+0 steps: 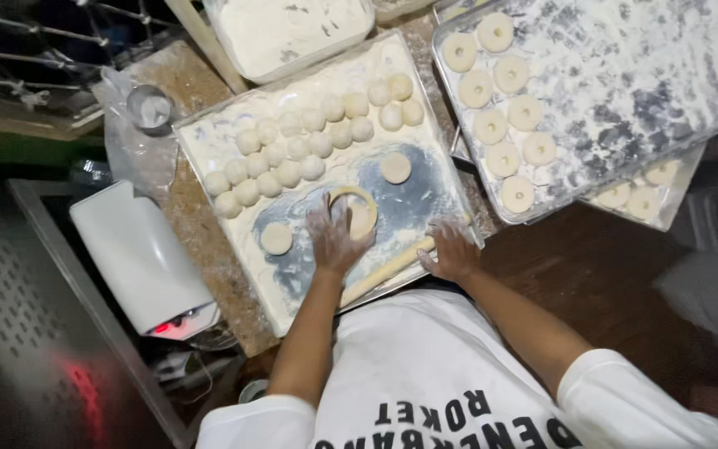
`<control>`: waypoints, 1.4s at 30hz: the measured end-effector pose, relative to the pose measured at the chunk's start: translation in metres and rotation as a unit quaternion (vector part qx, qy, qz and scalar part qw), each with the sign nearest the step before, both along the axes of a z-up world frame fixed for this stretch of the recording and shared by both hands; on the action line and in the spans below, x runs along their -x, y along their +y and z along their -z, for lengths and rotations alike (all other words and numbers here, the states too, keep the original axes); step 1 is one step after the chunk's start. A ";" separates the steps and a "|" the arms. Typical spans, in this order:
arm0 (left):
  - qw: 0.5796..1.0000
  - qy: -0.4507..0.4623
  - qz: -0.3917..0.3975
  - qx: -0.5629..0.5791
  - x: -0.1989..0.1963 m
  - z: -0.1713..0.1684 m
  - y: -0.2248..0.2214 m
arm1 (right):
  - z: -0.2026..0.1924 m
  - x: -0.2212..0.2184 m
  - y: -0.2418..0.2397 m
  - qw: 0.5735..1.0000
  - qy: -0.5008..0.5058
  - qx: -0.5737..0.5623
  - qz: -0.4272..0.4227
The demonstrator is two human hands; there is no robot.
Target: The person prepares donut dough by hand on a floured surface. The person rolls the dough into balls, flattens them with a rolling pin, and uses a circular cutter to shape them, placing the shaped donuts onto a tray.
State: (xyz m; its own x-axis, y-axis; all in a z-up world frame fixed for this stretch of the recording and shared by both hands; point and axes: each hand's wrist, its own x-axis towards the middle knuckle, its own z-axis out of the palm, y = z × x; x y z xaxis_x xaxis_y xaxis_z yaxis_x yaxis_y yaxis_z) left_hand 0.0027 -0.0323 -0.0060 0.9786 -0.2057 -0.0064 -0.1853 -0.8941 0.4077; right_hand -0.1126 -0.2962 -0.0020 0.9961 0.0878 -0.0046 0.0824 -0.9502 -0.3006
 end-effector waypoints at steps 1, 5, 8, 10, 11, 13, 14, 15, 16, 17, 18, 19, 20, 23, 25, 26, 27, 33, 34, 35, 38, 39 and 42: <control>1.000 0.004 -0.003 -0.006 -0.031 0.007 0.003 | -0.005 -0.039 0.005 1.000 0.004 -0.006 -0.003; 0.994 0.008 -0.105 0.010 -0.033 -0.018 -0.030 | -0.029 -0.038 -0.002 0.973 0.216 0.041 0.069; 0.991 0.080 -0.097 0.050 -0.035 -0.020 -0.027 | -0.016 -0.042 0.005 0.969 0.237 0.027 0.063; 0.987 -0.033 -0.135 0.082 -0.025 -0.004 -0.042 | -0.004 -0.027 -0.010 0.992 0.116 0.033 0.043; 0.987 -0.062 -0.102 0.109 -0.032 -0.007 -0.049 | 0.001 -0.031 -0.018 0.995 0.083 0.039 0.031; 0.987 -0.082 -0.071 0.119 -0.019 -0.010 -0.031 | 0.005 -0.022 -0.003 0.998 0.061 0.031 0.014; 0.978 -0.097 -0.097 0.154 -0.018 -0.010 -0.031 | -0.001 -0.023 -0.005 0.998 0.061 0.031 0.013; 0.968 -0.111 -0.123 0.189 -0.018 -0.011 -0.032 | -0.007 -0.025 -0.007 0.998 0.062 0.032 0.013; 0.967 -0.116 -0.126 0.189 -0.010 -0.005 -0.015 | -0.004 -0.023 -0.008 0.998 0.058 0.032 0.009; 0.964 -0.134 -0.182 0.140 -0.001 0.000 0.003 | -0.002 -0.022 -0.009 0.998 0.056 0.026 0.006; 0.955 -0.154 -0.234 0.093 0.004 0.007 0.018 | 0.001 -0.023 -0.011 0.999 0.050 0.020 0.007; 0.954 -0.162 -0.234 0.095 0.008 -0.004 0.031 | 0.001 -0.024 -0.012 0.999 0.042 0.020 0.007; 0.948 -0.112 -0.289 0.072 0.013 -0.015 0.044 | 0.000 -0.023 -0.013 1.000 0.007 0.012 0.000; 0.938 -0.055 -0.340 0.040 0.007 -0.030 0.066 | 0.000 -0.021 -0.012 0.997 -0.075 0.019 -0.013; 0.940 -0.038 -0.338 0.028 0.002 -0.031 0.070 | -0.001 -0.025 -0.010 0.993 -0.112 0.033 -0.019; 0.936 -0.043 -0.348 0.011 0.009 -0.031 0.067 | -0.005 -0.025 -0.011 0.991 -0.126 0.026 -0.030; 0.933 -0.049 -0.358 -0.007 0.016 -0.033 0.065 | -0.010 -0.023 -0.011 0.989 -0.141 0.018 -0.040; 0.943 -0.003 -0.330 0.040 0.006 -0.043 0.041 | -0.016 -0.023 -0.005 0.996 -0.061 0.049 -0.051; 0.945 -0.012 -0.324 0.048 0.021 -0.051 0.041 | -0.019 -0.014 0.003 0.995 -0.072 0.055 -0.044; 0.960 0.024 -0.276 0.049 0.038 -0.059 0.039 | -0.023 -0.005 0.010 0.988 0.086 0.000 -0.129; 0.972 0.027 -0.222 0.069 0.003 -0.067 0.018 | -0.051 -0.048 0.021 0.950 0.177 -0.043 -0.256; 0.972 0.029 -0.220 0.076 0.009 -0.067 0.016 | -0.062 -0.038 0.033 0.942 0.144 -0.046 -0.299; 0.960 0.042 -0.247 0.122 0.024 -0.079 0.019 | -0.095 -0.034 0.061 0.908 0.019 -0.023 -0.419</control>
